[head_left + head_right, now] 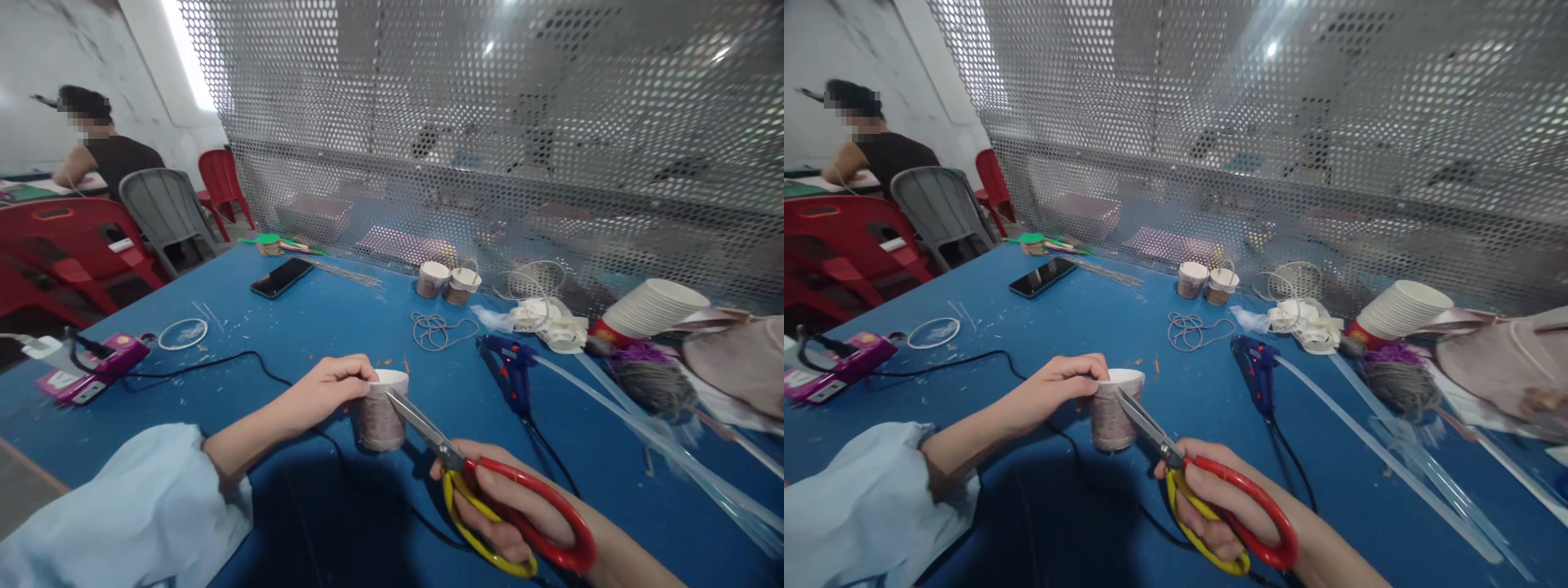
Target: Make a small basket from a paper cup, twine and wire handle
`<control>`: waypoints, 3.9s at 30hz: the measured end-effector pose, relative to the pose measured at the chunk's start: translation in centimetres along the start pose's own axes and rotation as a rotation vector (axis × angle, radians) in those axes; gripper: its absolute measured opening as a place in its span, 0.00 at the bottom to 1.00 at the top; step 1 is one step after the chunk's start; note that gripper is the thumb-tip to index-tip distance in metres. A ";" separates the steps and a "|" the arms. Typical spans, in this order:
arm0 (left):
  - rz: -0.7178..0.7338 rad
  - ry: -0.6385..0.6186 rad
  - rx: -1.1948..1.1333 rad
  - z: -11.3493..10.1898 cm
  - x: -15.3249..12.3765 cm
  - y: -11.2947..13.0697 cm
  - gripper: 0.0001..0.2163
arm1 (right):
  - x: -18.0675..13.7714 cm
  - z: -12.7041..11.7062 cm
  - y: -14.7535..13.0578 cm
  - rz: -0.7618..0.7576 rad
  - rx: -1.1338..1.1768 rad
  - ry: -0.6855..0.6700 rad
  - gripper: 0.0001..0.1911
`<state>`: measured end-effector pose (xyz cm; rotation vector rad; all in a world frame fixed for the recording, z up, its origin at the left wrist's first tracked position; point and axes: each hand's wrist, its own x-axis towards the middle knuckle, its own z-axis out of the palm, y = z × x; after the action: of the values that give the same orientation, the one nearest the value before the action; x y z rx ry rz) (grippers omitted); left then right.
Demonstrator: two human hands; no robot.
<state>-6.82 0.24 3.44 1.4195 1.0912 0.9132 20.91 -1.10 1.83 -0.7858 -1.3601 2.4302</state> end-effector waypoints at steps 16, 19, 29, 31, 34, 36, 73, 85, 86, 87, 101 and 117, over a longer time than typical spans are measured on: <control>0.012 -0.065 0.112 -0.2 -0.1 0.6 0.09 | -0.3 -0.6 0.5 0.059 0.003 -0.067 0.24; 0.000 -0.077 0.109 -0.3 0.0 0.6 0.09 | -0.2 -0.6 0.7 0.057 0.009 -0.066 0.23; -0.047 -0.092 0.044 -0.2 0.1 0.3 0.08 | -0.3 -0.2 0.6 0.016 -0.023 -0.086 0.24; -0.054 -0.093 0.039 -0.2 0.1 0.4 0.08 | -0.2 -0.3 0.7 0.017 -0.014 -0.077 0.24; -0.056 -0.092 0.055 -0.1 0.1 0.5 0.09 | -0.1 -0.3 0.8 0.029 0.010 -0.076 0.22; -0.053 -0.090 0.073 0.0 0.1 0.6 0.09 | -0.1 -0.3 0.8 0.022 0.016 -0.084 0.22; 0.009 -0.166 0.213 -0.4 0.0 0.7 0.08 | 0.0 0.0 0.8 0.075 -0.023 -0.067 0.27; 0.042 -0.176 0.253 -0.4 -0.1 0.8 0.09 | 0.0 -0.1 0.8 0.063 -0.017 -0.086 0.26; 0.050 -0.179 0.252 -0.4 -0.1 0.8 0.09 | 0.0 -0.1 0.9 0.062 -0.008 -0.092 0.26; 0.058 -0.180 0.252 -0.4 -0.1 0.7 0.09 | 0.0 0.0 0.9 0.060 -0.003 -0.095 0.26; 0.093 -0.196 0.297 -0.2 -0.2 0.8 0.09 | -0.1 -0.1 0.4 0.082 -0.133 -0.047 0.29; 0.198 -0.369 0.328 -0.6 -0.3 0.8 0.10 | -0.6 -0.7 -2.3 0.220 -0.338 -0.017 0.31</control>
<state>-7.39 0.14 4.38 1.9061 0.8549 0.5884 21.72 0.35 3.71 -1.0452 -1.8073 2.3986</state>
